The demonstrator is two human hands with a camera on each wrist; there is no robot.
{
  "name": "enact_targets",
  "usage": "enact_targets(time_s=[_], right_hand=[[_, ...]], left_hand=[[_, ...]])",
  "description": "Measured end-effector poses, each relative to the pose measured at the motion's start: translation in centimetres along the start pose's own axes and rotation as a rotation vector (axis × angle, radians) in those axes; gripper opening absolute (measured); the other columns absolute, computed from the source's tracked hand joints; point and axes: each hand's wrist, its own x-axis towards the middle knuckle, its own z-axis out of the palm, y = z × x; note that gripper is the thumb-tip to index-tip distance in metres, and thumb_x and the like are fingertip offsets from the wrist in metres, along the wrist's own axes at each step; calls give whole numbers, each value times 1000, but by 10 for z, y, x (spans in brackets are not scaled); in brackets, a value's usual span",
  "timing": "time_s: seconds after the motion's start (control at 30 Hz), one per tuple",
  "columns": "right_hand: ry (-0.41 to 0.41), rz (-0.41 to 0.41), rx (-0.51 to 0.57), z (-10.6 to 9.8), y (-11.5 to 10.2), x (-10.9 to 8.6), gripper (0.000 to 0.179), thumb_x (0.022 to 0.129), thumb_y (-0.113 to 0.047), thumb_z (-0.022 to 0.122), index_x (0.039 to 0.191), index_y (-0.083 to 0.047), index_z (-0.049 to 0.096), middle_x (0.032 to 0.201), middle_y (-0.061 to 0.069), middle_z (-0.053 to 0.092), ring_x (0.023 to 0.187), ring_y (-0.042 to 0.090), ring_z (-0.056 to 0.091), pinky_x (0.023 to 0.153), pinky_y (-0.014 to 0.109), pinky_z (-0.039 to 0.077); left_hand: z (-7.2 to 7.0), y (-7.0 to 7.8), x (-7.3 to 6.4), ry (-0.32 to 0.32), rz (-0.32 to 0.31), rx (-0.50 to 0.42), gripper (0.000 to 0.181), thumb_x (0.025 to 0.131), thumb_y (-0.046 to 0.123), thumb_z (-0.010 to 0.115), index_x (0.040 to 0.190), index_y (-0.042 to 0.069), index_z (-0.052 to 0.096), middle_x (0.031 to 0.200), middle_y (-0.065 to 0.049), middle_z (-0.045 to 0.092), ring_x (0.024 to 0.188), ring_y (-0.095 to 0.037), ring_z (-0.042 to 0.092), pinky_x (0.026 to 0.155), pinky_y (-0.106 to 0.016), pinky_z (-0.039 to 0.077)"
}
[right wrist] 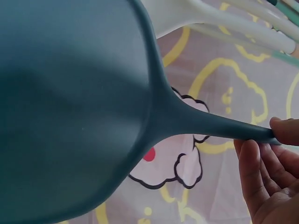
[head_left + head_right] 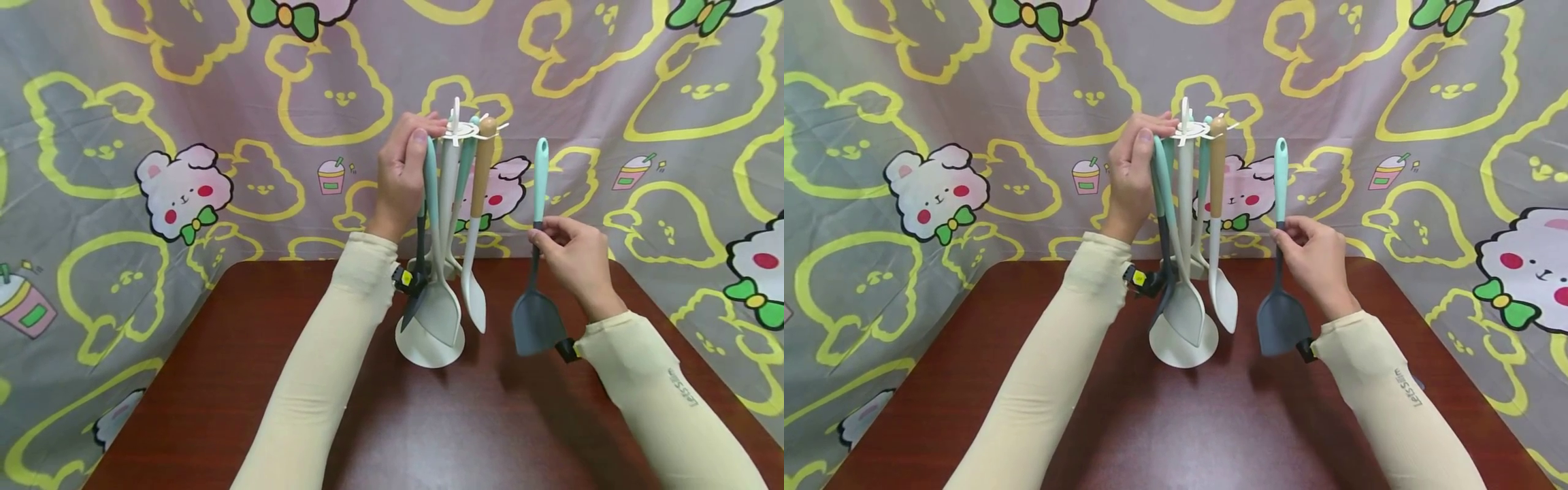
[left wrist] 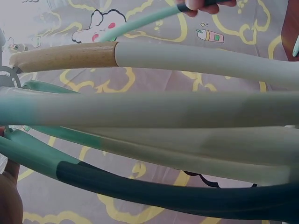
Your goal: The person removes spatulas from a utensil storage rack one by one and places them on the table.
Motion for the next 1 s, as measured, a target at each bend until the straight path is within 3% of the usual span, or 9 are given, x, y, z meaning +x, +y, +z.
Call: enact_targets(time_s=[0.2, 0.37, 0.87, 1.0], right_hand=[[-51, 13, -58, 5, 9, 4, 29, 91, -26, 71, 108, -3, 73, 83, 10, 72, 58, -6, 61, 54, 10, 49], [-162, 37, -97, 10, 24, 8, 30, 93, -25, 68, 110, 0, 71, 93, 21, 74, 58, -8, 58, 53, 14, 50], [-370, 220, -143, 18, 70, 25, 36, 96, -29, 64, 115, 1, 68, 98, 20, 75, 68, 9, 69, 61, 24, 56], [-412, 246, -159, 18, 76, 33, 38, 96, -31, 63, 116, 1, 68, 94, 16, 76, 66, 6, 68, 64, 25, 54]], left_hand=[[1, -27, 0, 3, 51, -13, 29, 96, -4, 36, 98, -17, 62, 99, -32, 62, 112, -44, 61, 115, -33, 44], [0, -34, 0, -1, 79, -31, 31, 98, 1, 36, 98, -15, 63, 99, -30, 62, 110, -43, 62, 114, -33, 44], [0, -34, -1, -25, 44, -17, 29, 97, -2, 36, 99, -15, 62, 101, -31, 62, 114, -42, 62, 115, -31, 42], [-3, -33, -1, -24, 51, -18, 30, 98, 0, 36, 99, -14, 62, 100, -30, 62, 113, -43, 61, 115, -31, 42]])
